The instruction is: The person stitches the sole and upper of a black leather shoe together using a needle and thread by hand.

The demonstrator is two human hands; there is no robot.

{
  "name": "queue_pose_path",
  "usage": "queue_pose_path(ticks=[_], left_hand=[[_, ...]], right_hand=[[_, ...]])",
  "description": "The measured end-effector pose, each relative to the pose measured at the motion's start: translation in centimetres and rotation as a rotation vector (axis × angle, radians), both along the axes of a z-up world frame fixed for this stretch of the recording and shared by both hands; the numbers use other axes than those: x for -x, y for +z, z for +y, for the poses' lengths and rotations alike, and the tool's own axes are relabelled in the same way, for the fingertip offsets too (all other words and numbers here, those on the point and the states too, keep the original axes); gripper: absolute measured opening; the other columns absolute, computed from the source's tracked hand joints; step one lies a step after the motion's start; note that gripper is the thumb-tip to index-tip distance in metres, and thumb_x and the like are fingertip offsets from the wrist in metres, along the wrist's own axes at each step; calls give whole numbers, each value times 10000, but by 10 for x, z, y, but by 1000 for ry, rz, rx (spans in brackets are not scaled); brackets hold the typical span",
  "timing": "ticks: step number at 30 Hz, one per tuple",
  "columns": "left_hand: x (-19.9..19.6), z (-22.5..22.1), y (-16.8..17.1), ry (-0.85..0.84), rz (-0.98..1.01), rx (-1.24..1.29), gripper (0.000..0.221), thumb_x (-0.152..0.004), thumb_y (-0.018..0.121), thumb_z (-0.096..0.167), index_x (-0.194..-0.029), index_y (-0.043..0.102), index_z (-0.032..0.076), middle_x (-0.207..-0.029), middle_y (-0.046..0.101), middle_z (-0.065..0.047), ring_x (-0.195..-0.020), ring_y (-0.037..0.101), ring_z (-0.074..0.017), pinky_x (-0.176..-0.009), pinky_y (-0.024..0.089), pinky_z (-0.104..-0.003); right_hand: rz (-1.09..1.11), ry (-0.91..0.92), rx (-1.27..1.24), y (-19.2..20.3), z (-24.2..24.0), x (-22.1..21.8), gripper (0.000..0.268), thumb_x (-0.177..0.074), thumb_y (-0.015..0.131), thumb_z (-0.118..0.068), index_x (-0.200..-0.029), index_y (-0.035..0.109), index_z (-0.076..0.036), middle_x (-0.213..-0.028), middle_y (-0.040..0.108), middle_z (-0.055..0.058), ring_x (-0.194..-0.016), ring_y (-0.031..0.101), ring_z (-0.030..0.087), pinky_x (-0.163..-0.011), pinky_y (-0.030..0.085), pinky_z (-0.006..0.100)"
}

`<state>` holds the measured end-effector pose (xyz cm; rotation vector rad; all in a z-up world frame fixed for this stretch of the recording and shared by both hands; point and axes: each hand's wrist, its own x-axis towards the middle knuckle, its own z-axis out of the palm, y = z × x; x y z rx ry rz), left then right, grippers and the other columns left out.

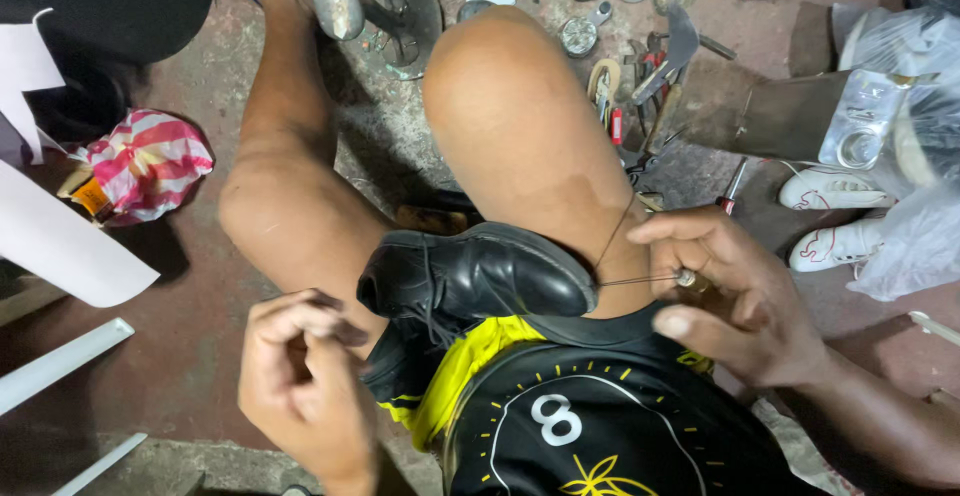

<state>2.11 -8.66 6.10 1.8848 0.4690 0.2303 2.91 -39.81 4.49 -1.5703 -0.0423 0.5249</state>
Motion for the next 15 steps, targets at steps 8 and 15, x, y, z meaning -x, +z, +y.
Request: queue_pose_path(ticks=[8,15], left_hand=[[26,28,-68,-433,445,169,176,-882,577,-37,-1001,706,-17,-827,687,-76,-573,654,-113,-540,533,-254],[18,34,-76,-690,270,129,195,-926,626,127,-1037,696,-18,-996,763,-175,-910,745,-267,-839,559,-369]], right_hand=[[-178,70,511,-20,36,-10,654,-669,912,-173,-1260,671,-32,-718,630,-82,-578,513,5,-525,436,185],[-135,23,440,-25,27,-15,600,-706,892,-118,-1262,679,-39,-644,467,-91,-580,403,7,-530,336,185]])
